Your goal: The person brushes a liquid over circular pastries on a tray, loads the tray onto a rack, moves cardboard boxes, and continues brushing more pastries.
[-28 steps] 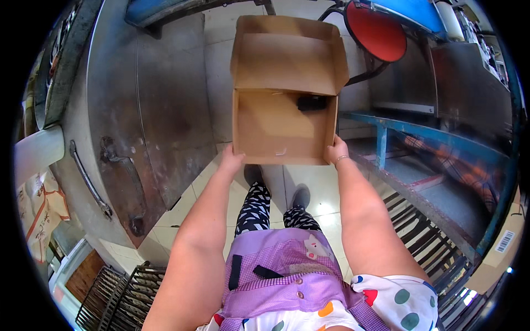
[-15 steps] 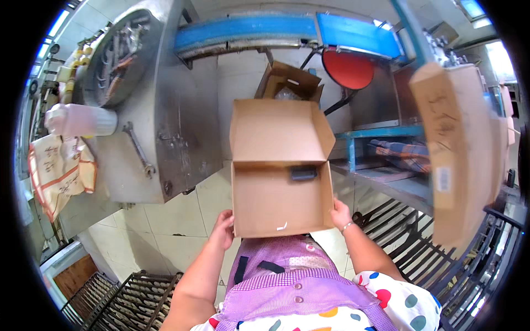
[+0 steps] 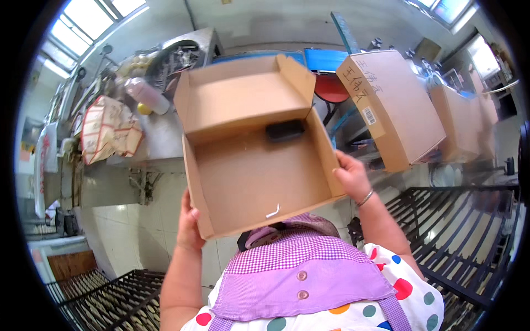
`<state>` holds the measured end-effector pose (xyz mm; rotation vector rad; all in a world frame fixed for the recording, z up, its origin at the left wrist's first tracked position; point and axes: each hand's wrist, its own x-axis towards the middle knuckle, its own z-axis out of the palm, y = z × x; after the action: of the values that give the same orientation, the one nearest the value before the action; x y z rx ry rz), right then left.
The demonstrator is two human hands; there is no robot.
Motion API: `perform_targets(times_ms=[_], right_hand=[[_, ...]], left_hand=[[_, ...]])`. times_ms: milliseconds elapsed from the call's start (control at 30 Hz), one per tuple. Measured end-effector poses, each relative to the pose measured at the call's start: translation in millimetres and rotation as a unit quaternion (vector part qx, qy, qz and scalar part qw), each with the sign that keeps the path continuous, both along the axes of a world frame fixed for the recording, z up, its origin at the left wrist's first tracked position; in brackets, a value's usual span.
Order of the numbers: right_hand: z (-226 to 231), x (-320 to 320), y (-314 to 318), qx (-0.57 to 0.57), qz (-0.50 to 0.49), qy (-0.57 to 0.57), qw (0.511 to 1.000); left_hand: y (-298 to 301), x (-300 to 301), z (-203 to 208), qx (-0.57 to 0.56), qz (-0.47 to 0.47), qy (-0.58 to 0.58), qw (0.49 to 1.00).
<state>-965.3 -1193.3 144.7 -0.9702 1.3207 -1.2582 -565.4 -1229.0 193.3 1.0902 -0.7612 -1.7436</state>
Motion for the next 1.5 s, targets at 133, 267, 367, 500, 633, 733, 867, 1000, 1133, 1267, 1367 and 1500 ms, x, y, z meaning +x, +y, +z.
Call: perform_targets(times_ms=[133,267,367,500,633,733,867,1000,1133,1267,1367,1500], right_hand=[[97,-7,-23,-0.045,-0.003,0.058,0.997],[167,-37,-39,-0.048,-0.027,-0.038,0.998],[203,-63,-38,-0.083,-0.032,-0.071,0.994],[226,-102,-10,-0.118,-0.082,-0.072,0.987],[223,-151,22,-0.161,-0.141,-0.149,0.965],[222,-188,35,-0.161,-0.166,-0.197,0.953],[239,-220,49,-0.182,-0.239,-0.192,0.934],[263,-235,67,-0.247,-0.306,-0.195,0.898],[279,-242,75,-0.299,-0.238,-0.120,0.916],[285,-252,72,-0.290,-0.232,-0.094,0.923],[284,-262,63,-0.250,-0.330,-0.030,0.910],[274,-277,43,-0.242,-0.408,-0.058,0.878]], left_hand=[[-37,9,81,-0.170,-0.065,-0.033,0.983],[-78,-12,153,-0.102,-0.112,0.020,0.988],[-100,-43,186,-0.081,-0.156,0.080,0.981],[-111,-79,197,-0.123,-0.213,0.111,0.963],[-111,-113,182,-0.204,-0.262,0.146,0.932],[-109,-135,169,-0.247,-0.307,0.186,0.900],[-111,-169,157,-0.225,-0.351,0.210,0.884],[-118,-209,148,-0.203,-0.381,0.185,0.883],[-133,-254,144,-0.134,-0.399,0.237,0.876],[-163,-304,143,-0.089,-0.414,0.228,0.877],[-190,-328,138,-0.072,-0.483,0.254,0.835],[-229,-356,128,-0.064,-0.549,0.229,0.801]])
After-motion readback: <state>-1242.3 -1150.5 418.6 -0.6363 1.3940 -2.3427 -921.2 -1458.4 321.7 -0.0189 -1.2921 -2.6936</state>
